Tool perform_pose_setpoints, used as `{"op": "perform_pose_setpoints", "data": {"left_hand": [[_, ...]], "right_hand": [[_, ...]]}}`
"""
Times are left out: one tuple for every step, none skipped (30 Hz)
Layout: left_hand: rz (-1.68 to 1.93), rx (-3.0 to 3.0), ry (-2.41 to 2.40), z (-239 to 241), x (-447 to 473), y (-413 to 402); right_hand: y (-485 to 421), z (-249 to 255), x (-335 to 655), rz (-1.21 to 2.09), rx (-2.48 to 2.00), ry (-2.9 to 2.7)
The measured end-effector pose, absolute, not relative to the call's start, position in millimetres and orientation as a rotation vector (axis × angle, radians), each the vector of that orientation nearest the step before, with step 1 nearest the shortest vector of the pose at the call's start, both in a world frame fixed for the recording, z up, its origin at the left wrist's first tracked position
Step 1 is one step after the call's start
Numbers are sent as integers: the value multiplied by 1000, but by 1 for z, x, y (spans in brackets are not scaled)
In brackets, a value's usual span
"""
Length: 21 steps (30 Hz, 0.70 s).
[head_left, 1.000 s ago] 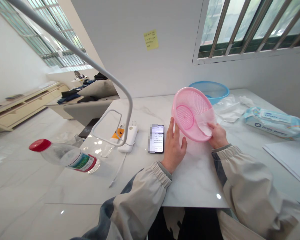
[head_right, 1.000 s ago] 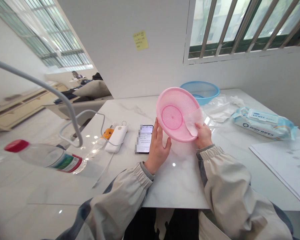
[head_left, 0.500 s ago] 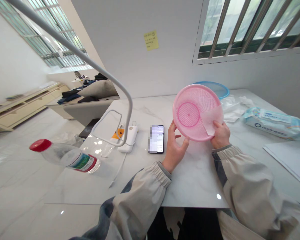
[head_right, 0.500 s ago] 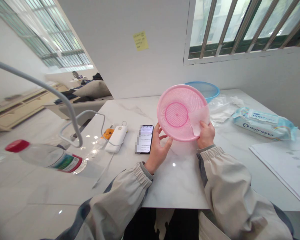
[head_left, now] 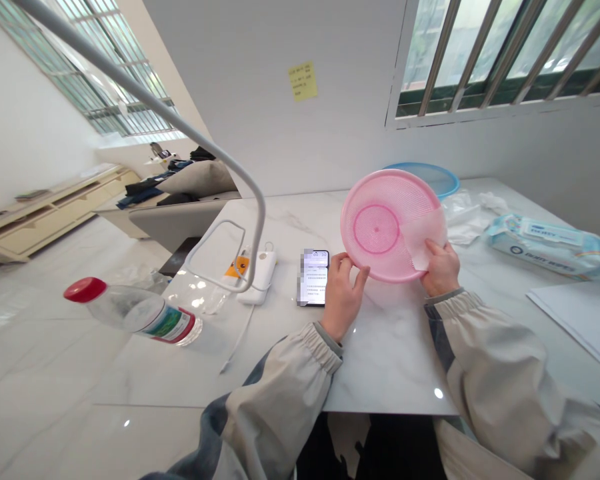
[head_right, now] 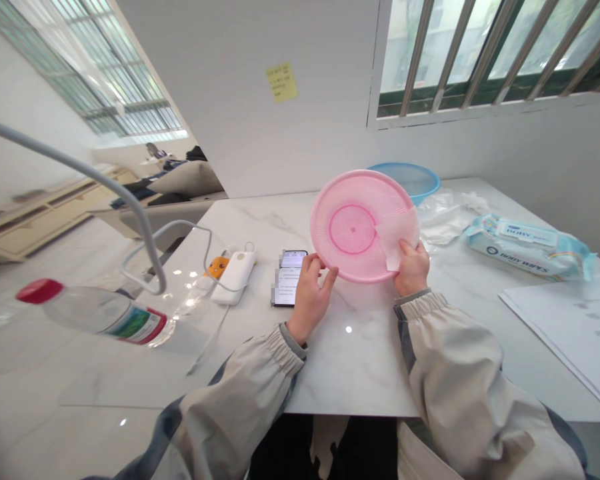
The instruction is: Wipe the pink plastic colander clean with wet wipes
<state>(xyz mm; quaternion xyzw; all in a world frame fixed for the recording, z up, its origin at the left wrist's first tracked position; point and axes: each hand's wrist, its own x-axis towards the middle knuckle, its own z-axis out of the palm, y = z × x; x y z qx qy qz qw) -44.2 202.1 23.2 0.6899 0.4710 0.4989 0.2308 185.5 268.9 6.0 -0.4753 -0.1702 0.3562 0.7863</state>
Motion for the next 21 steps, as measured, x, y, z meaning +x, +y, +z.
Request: {"op": "perform_pose_setpoints", "data": {"left_hand": [[1309, 2040, 1375, 26, -48, 201], [1218, 2162, 1472, 28, -52, 199], [1129, 2254, 1548, 31, -59, 197], [1054, 2326, 1593, 34, -67, 194], [1004, 2373, 1623, 36, -76, 191], [986, 2395, 1655, 37, -87, 187], [987, 2398, 1690, 37, -100, 184], [980, 2399, 1714, 36, -112, 181], [966, 2399, 1716, 34, -125, 180], [942, 2393, 1697, 31, -137, 180], [912, 2387, 1651, 27, -148, 182], [888, 2372, 1588, 23, -157, 185], [872, 2351, 1533, 19, -163, 191], [870, 2331, 1508, 16, -168, 197], [885, 2325, 1509, 13, -171, 204], [914, 2316, 1519, 11, -172, 211], [962, 2297, 1540, 11, -172, 216], [1008, 2272, 1548, 11, -170, 220], [1052, 2245, 1543, 13, -167, 222], [1092, 2213, 1529, 15, -163, 221], [1124, 2171, 1509, 18, -158, 218]], "right_hand": [[269, 5, 186, 765, -1026, -366], [269, 4, 186, 765, -1026, -364], [270, 4, 187, 765, -1024, -359], [270, 3, 187, 767, -1020, -354], [270, 3, 188, 772, -1015, -348], [270, 3, 188, 776, -1011, -341], [271, 3, 188, 781, -1007, -332], [271, 3, 188, 785, -1003, -322], [271, 4, 189, 790, -998, -311], [271, 4, 189, 795, -995, -298], [271, 4, 189, 800, -993, -287], [271, 5, 189, 805, -994, -280], [271, 5, 189, 811, -994, -280], [271, 5, 189, 817, -995, -283], [271, 6, 189, 822, -994, -289], [270, 6, 188, 826, -990, -295], [270, 6, 188, 829, -986, -299], [270, 7, 188, 830, -983, -300], [270, 7, 187, 831, -981, -299], [270, 7, 187, 830, -982, -297], [269, 7, 186, 831, -983, -295]]}}
